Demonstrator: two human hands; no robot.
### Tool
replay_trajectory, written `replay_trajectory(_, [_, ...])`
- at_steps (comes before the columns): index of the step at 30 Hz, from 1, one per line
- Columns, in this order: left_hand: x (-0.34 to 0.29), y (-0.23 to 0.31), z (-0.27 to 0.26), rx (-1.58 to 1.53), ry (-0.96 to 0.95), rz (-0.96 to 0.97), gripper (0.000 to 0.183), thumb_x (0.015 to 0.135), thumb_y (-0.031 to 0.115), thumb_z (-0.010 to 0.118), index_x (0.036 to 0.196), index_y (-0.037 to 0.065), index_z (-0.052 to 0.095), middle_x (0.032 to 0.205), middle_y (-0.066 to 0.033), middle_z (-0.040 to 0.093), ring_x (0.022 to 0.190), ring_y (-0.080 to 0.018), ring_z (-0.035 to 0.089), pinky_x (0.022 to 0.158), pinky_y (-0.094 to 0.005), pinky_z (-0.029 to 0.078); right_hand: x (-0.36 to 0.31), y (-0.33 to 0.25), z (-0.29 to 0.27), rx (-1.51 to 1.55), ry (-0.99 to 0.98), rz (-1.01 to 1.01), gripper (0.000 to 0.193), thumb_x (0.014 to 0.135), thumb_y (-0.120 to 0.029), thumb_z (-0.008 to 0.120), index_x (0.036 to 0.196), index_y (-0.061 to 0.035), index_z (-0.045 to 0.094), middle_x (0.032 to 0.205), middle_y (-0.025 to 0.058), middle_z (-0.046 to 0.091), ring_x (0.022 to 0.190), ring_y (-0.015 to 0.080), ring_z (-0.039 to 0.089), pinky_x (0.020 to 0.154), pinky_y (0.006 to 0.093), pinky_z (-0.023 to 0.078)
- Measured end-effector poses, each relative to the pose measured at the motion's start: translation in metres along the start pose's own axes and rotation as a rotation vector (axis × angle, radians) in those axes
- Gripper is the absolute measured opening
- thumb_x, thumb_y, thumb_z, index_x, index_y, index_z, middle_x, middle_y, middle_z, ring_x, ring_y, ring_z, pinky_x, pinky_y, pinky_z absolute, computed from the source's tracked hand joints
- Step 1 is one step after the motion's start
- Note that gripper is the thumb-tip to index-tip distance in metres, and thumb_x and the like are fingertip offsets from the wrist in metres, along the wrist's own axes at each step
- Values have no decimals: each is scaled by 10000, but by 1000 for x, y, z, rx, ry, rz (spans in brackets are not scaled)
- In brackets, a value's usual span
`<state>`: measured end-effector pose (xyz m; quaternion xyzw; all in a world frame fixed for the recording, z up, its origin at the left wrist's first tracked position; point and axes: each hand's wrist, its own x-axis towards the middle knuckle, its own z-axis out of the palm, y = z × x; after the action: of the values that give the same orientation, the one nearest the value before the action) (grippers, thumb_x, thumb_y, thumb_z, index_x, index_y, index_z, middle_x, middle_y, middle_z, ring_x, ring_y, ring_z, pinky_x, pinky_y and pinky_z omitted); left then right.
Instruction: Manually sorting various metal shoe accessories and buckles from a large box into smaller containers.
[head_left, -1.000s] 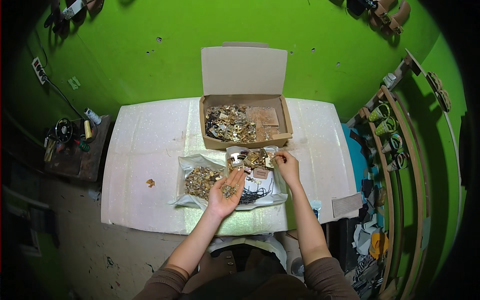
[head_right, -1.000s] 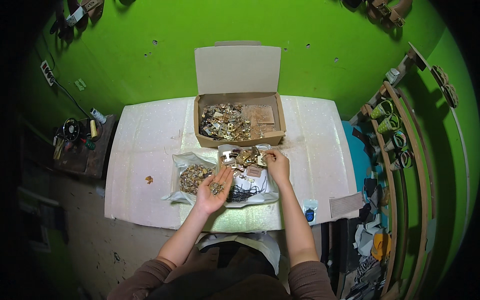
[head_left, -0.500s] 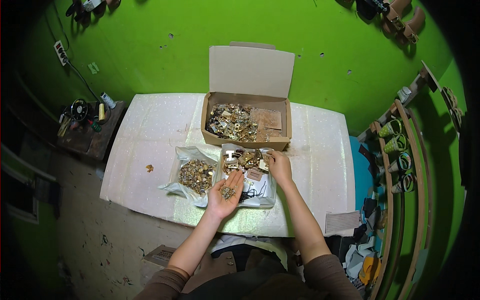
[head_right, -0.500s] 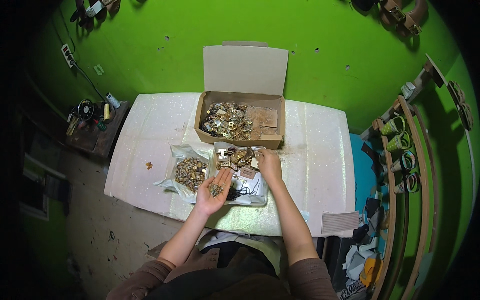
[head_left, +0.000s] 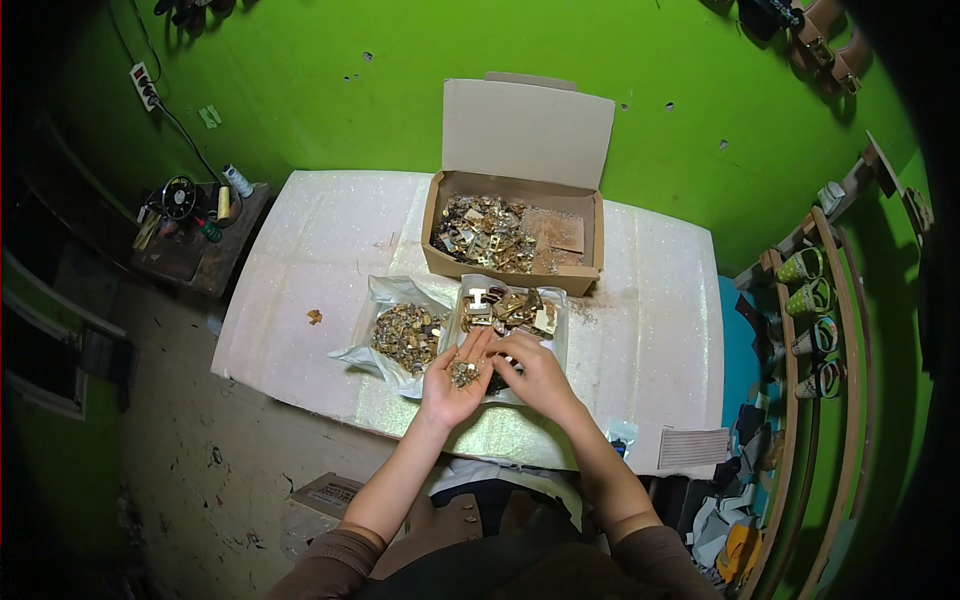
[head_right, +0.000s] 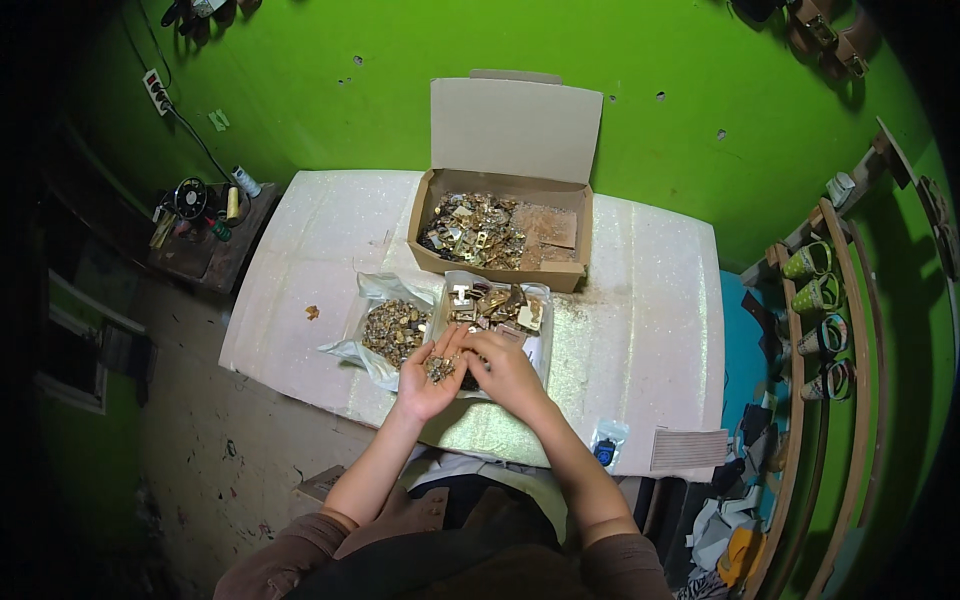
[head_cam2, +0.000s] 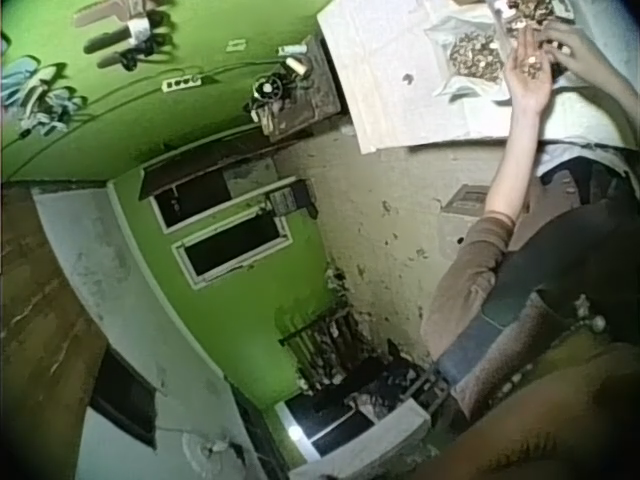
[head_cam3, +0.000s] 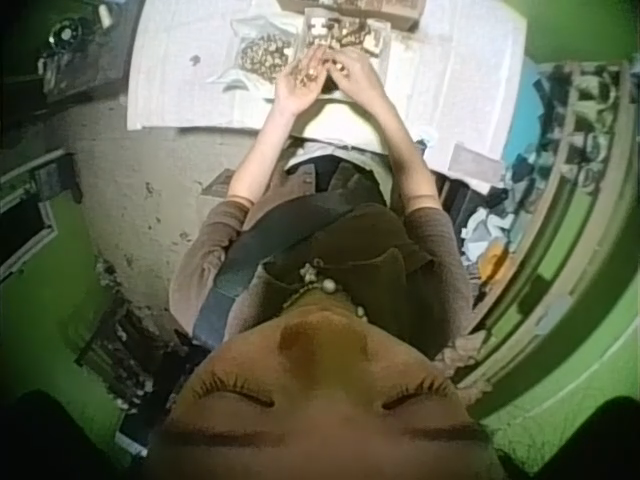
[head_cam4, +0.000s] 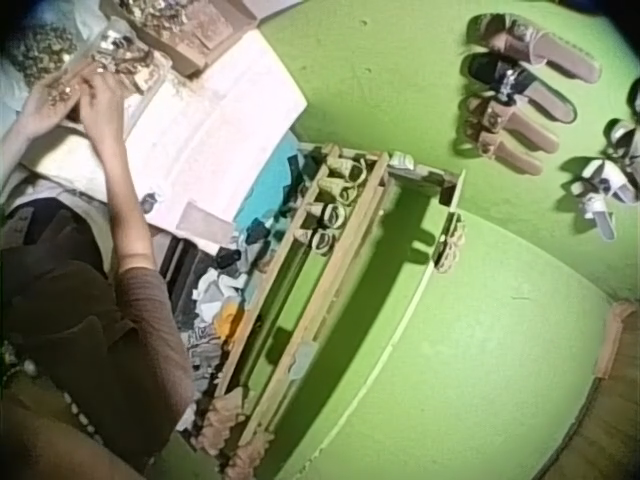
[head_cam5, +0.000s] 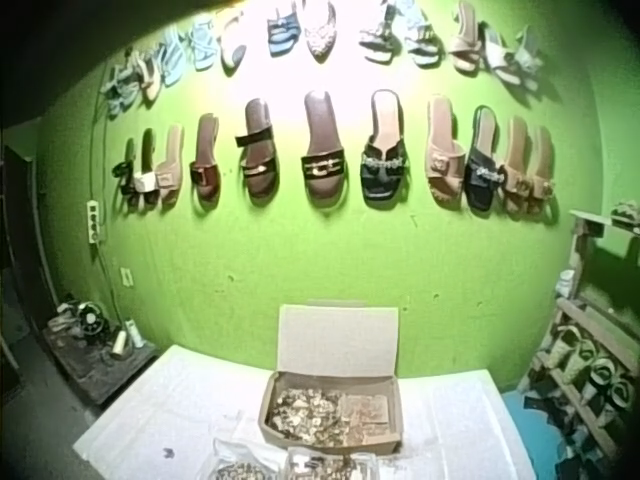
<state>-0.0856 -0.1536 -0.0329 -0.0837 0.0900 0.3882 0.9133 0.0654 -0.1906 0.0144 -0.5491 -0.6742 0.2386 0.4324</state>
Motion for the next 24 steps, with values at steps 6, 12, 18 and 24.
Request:
replay_trajectory(6, [-3,19,3,120,59,25,434,901,219,254,1284,22,302,1320,-120,345,1192,-198,355,992,-313,269,8,-17,26,-199,-158,-30,203,706,-129,609,896,-57,597,884,97,554,848,276,529,728,352,443])
replay_trajectory(12, [-7,46,6,98,65,5,437,902,212,254,1289,12,286,1326,-127,332,1219,-224,316,1013,-356,237,19,-25,57,-229,-123,-18,204,690,-123,605,885,-62,602,858,93,554,824,263,532,708,337,448])
replay_trajectory(18, [-14,81,15,42,90,-13,428,899,196,265,1290,25,288,1340,-115,312,1235,-220,296,1009,-340,245,38,-30,74,85,-56,79,178,725,-95,598,896,-47,603,819,65,576,707,159,542,658,259,429])
replay_trajectory(24, [-20,126,25,-36,68,-13,421,892,179,282,1291,46,304,1357,-83,295,1269,-188,243,1011,-343,252,51,-24,90,579,140,584,213,807,-104,550,992,0,572,799,23,595,696,57,512,634,180,414])
